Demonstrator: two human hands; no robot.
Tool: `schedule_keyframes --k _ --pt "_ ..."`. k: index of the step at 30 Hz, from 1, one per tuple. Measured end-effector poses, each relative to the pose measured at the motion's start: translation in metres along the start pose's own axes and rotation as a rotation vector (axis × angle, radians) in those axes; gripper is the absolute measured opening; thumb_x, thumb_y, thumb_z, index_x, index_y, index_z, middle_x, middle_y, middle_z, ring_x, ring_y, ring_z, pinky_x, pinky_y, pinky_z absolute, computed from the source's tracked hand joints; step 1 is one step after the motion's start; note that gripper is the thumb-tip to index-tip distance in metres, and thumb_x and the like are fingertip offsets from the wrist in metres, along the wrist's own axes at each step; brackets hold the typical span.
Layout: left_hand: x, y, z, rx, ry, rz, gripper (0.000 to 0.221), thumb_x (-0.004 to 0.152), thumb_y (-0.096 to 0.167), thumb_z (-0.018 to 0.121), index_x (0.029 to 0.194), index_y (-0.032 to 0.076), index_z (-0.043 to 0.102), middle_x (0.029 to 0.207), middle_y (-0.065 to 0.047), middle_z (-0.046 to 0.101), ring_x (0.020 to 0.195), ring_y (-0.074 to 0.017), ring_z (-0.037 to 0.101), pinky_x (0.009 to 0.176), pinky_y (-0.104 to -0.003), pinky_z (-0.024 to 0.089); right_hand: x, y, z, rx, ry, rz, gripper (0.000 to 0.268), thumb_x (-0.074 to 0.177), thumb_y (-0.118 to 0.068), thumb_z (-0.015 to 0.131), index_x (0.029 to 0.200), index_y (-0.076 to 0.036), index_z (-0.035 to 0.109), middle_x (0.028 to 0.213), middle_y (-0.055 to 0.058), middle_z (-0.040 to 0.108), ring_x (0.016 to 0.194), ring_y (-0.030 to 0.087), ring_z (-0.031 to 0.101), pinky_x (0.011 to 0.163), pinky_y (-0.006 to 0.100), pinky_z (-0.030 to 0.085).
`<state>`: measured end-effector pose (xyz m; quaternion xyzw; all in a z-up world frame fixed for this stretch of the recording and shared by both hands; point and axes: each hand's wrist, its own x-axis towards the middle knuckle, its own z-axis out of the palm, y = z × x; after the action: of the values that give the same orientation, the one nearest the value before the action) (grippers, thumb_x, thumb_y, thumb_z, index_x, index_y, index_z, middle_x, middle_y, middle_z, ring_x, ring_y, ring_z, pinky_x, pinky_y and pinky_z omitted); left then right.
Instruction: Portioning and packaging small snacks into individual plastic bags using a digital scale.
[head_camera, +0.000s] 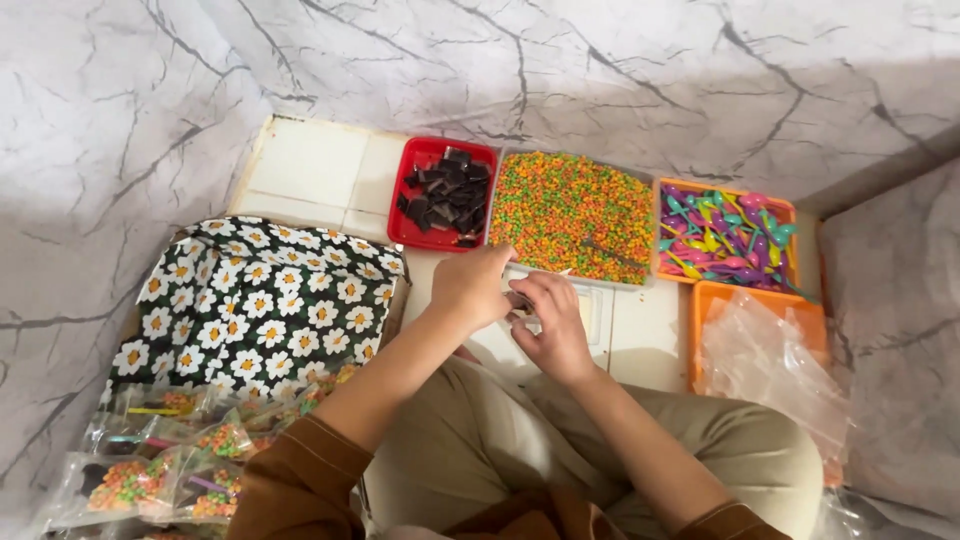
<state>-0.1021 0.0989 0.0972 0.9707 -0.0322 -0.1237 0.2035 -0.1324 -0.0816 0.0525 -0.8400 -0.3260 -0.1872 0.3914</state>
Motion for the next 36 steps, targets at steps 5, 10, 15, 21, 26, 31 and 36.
schedule_keyframes --k 5,10,15,21,26,31,36 --pt "-0.082 0.06 -0.032 -0.578 0.088 0.042 0.065 0.077 0.051 0.077 0.134 0.023 0.059 0.116 -0.008 0.073 0.109 -0.0291 0.072 0.09 -0.045 0.056 -0.018 -0.025 -0.047 0.108 0.142 0.167 0.071 0.072 -0.008 0.083 0.139 -0.012 0.058 0.124 0.012 0.059 0.117 0.035 0.06 0.105 0.048 0.046" --pt "-0.124 0.115 0.002 -0.844 0.362 0.253 0.078 0.069 0.036 0.09 0.138 0.014 0.061 0.122 -0.015 0.074 0.11 -0.0355 0.072 0.094 -0.048 0.055 -0.041 -0.046 -0.086 0.178 0.292 0.311 0.08 0.072 -0.015 0.094 0.142 -0.014 0.054 0.118 0.009 0.053 0.105 0.025 0.062 0.099 0.039 0.052" --pt "-0.143 0.146 0.008 -1.02 0.407 0.482 0.03 0.087 0.018 0.08 0.117 0.014 0.077 0.105 -0.005 0.081 0.101 -0.0206 0.077 0.088 -0.033 0.059 -0.057 -0.078 -0.137 0.733 0.282 0.371 0.089 0.074 -0.001 0.087 0.146 -0.011 0.037 0.118 0.007 0.051 0.103 0.014 0.055 0.097 0.033 0.051" --pt "-0.169 0.178 -0.017 -1.071 0.264 0.554 0.02 0.097 0.011 0.067 0.113 0.009 0.079 0.1 -0.009 0.082 0.1 -0.0204 0.076 0.082 -0.036 0.063 -0.098 -0.063 -0.181 0.91 0.351 0.513 0.032 0.085 0.002 0.076 0.114 0.01 0.066 0.107 0.023 0.073 0.091 0.024 0.075 0.057 0.03 0.064" --pt "-0.171 0.18 0.002 -1.085 0.256 0.443 0.015 0.087 0.011 0.078 0.101 0.008 0.081 0.091 -0.009 0.082 0.09 -0.0169 0.078 0.076 -0.031 0.064 -0.098 -0.084 -0.198 0.631 0.379 0.384 0.021 0.08 0.002 0.084 0.099 0.007 0.076 0.094 0.018 0.071 0.09 0.022 0.07 0.08 0.034 0.058" --pt "-0.178 0.185 -0.004 -1.043 0.254 0.412 0.013 0.086 0.012 0.079 0.097 0.008 0.082 0.088 -0.01 0.082 0.087 -0.0198 0.079 0.072 -0.032 0.065 -0.095 -0.099 -0.201 0.555 0.395 0.372 0.015 0.081 0.0 0.084 0.094 0.005 0.077 0.087 0.015 0.072 0.085 0.018 0.069 0.079 0.033 0.056" --pt "-0.181 0.187 -0.003 -1.055 0.255 0.387 0.011 0.085 0.008 0.077 0.095 0.004 0.08 0.084 -0.013 0.081 0.083 -0.023 0.079 0.07 -0.034 0.065 -0.098 -0.094 -0.2 0.505 0.371 0.34 0.013 0.081 -0.004 0.085 0.09 0.003 0.078 0.083 0.014 0.073 0.08 0.017 0.068 0.076 0.032 0.056"
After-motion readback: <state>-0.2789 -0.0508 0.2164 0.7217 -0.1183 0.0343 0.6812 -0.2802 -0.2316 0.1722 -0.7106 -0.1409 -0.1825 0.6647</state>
